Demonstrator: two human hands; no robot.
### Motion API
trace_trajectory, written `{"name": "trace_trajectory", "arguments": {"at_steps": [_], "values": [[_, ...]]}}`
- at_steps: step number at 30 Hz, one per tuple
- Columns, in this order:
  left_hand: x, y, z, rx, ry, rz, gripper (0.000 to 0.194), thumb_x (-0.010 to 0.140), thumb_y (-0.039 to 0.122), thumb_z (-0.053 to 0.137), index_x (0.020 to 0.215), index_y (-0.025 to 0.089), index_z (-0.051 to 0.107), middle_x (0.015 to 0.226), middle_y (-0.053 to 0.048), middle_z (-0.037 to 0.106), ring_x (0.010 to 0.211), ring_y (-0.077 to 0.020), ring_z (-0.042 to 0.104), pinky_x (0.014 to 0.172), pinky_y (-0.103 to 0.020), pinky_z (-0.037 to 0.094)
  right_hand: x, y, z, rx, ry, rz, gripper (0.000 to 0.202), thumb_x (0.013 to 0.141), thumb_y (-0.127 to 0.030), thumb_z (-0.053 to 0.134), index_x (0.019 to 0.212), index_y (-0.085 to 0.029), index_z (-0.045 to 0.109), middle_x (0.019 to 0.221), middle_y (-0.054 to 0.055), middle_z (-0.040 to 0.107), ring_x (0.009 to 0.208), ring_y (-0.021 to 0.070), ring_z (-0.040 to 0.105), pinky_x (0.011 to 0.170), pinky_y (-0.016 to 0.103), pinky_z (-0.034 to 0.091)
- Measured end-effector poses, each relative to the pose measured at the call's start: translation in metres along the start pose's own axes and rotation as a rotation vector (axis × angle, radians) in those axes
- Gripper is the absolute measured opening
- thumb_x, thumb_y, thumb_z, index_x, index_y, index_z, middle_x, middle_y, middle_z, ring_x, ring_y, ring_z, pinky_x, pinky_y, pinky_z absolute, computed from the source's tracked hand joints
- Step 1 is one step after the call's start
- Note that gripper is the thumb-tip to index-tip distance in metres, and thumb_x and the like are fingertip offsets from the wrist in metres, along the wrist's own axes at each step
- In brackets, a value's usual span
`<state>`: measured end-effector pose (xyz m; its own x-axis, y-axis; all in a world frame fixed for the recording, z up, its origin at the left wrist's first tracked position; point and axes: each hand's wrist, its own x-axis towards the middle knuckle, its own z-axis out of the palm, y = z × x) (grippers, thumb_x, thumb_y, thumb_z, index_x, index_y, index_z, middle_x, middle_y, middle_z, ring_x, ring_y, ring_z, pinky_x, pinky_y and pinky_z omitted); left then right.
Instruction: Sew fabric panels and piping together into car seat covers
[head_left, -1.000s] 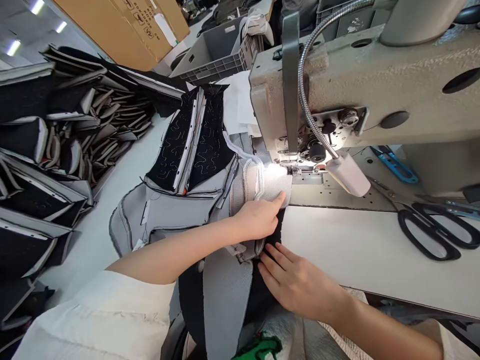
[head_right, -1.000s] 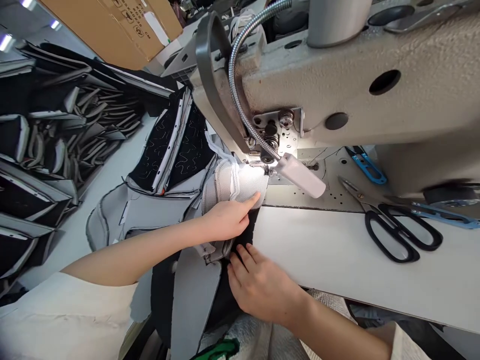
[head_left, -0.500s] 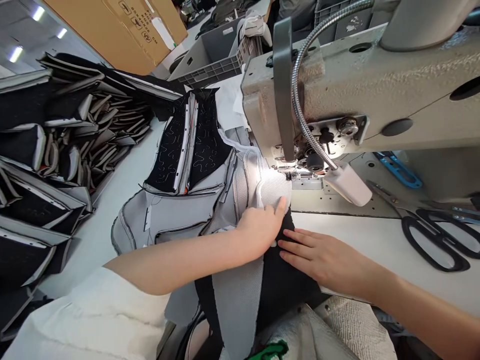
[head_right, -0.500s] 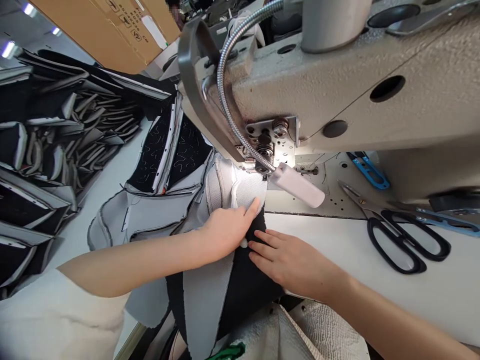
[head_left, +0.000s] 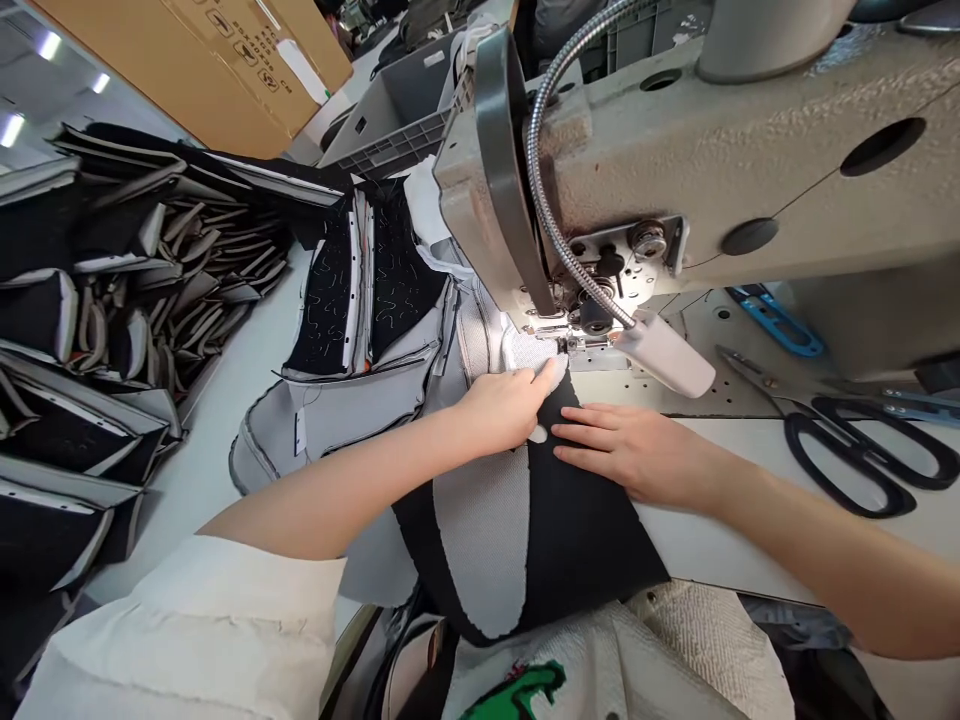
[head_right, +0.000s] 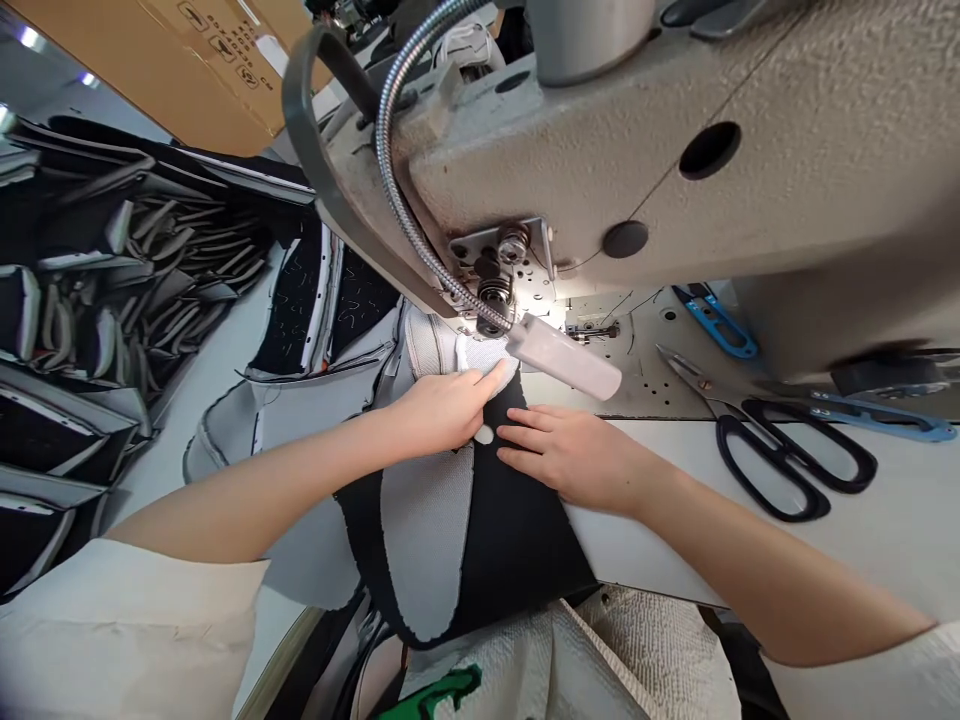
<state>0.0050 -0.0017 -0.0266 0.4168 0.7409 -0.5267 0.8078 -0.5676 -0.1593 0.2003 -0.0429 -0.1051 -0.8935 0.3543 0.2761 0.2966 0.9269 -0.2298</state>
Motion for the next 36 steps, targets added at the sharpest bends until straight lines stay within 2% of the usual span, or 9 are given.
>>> {"name": "trace_trajectory", "arguments": {"at_steps": [4, 8, 11, 15, 20, 24, 26, 31, 36], "values": [[-0.008, -0.005, -0.004, -0.1, -0.038, 0.07, 0.064, 0.082, 0.017, 0.044, 0.142, 0.016, 0.022, 0.106, -0.011, 0.059, 0.087, -0.0236, 0.061, 0.066, -0.028, 0.043, -0.003, -0.008, -0.001, 0.061, -0.032, -0.03, 0.055, 0.074, -0.012, 0.058, 0.129, -0.014, 0.053, 0.138, 0.014, 0.047, 0.132, 0.0294, 0.036, 0.11, 0.049, 0.028], [-0.007, -0.005, -0.006, -0.19, -0.052, 0.097, 0.052, 0.083, 0.012, 0.037, 0.135, 0.016, 0.032, 0.098, -0.009, 0.06, 0.082, -0.0201, 0.061, 0.065, -0.027, 0.042, -0.003, -0.014, 0.003, 0.015, -0.013, -0.028, 0.049, 0.079, -0.01, 0.054, 0.128, -0.014, 0.053, 0.135, 0.013, 0.05, 0.13, 0.027, 0.04, 0.108, 0.048, 0.031], [-0.002, -0.002, -0.01, -0.144, -0.061, 0.069, 0.046, 0.082, 0.013, 0.039, 0.128, 0.016, 0.04, 0.093, -0.008, 0.059, 0.075, -0.0204, 0.06, 0.059, -0.027, 0.041, -0.001, -0.016, 0.007, -0.052, 0.022, -0.011, 0.043, 0.083, -0.008, 0.049, 0.126, -0.013, 0.055, 0.133, 0.012, 0.052, 0.127, 0.0269, 0.043, 0.107, 0.047, 0.034], [0.008, 0.003, -0.01, -0.08, 0.004, 0.029, 0.043, 0.079, 0.011, 0.041, 0.121, 0.013, 0.045, 0.093, -0.009, 0.059, 0.078, -0.0231, 0.061, 0.06, -0.029, 0.042, 0.006, -0.013, 0.009, -0.086, 0.03, 0.059, 0.05, 0.08, -0.004, 0.05, 0.128, -0.012, 0.052, 0.135, 0.013, 0.05, 0.128, 0.0298, 0.041, 0.104, 0.048, 0.037], [0.01, 0.003, 0.002, -0.097, 0.136, 0.07, 0.054, 0.081, 0.009, 0.038, 0.134, 0.009, 0.036, 0.108, -0.014, 0.056, 0.089, -0.0228, 0.06, 0.07, -0.028, 0.045, 0.01, -0.005, 0.005, -0.047, 0.025, 0.09, 0.057, 0.074, -0.005, 0.053, 0.13, -0.012, 0.05, 0.138, 0.017, 0.046, 0.133, 0.0306, 0.034, 0.108, 0.052, 0.028], [-0.001, -0.007, 0.005, -0.092, 0.032, 0.056, 0.071, 0.079, 0.011, 0.045, 0.145, 0.015, 0.019, 0.115, -0.014, 0.055, 0.102, -0.0261, 0.056, 0.076, -0.03, 0.044, -0.003, -0.002, 0.001, 0.04, -0.04, -0.056, 0.062, 0.071, -0.011, 0.057, 0.132, -0.017, 0.049, 0.14, 0.014, 0.044, 0.133, 0.0264, 0.035, 0.112, 0.051, 0.019], [-0.004, -0.017, 0.0, -0.125, -0.018, 0.071, 0.071, 0.078, 0.01, 0.044, 0.144, 0.018, 0.021, 0.114, -0.011, 0.058, 0.104, -0.0242, 0.055, 0.078, -0.029, 0.044, -0.007, -0.004, 0.003, 0.046, -0.05, -0.087, 0.061, 0.072, -0.012, 0.058, 0.132, -0.017, 0.049, 0.14, 0.013, 0.045, 0.133, 0.0253, 0.035, 0.113, 0.05, 0.018], [0.001, -0.033, -0.025, -0.241, -0.065, 0.181, 0.041, 0.078, 0.012, 0.04, 0.115, 0.02, 0.056, 0.1, -0.004, 0.065, 0.087, -0.0181, 0.06, 0.071, -0.024, 0.044, 0.017, -0.024, 0.013, -0.019, -0.01, -0.007, 0.046, 0.08, -0.013, 0.051, 0.126, -0.011, 0.054, 0.135, 0.015, 0.05, 0.128, 0.0296, 0.041, 0.11, 0.048, 0.028], [0.005, -0.01, -0.033, -0.149, -0.067, 0.101, 0.028, 0.075, 0.01, 0.039, 0.09, 0.015, 0.061, 0.088, -0.008, 0.065, 0.074, -0.0197, 0.06, 0.061, -0.028, 0.043, 0.044, -0.039, 0.022, -0.062, 0.057, 0.109, 0.028, 0.081, -0.013, 0.049, 0.104, -0.009, 0.065, 0.119, 0.016, 0.06, 0.122, 0.0304, 0.046, 0.109, 0.047, 0.03]]}}
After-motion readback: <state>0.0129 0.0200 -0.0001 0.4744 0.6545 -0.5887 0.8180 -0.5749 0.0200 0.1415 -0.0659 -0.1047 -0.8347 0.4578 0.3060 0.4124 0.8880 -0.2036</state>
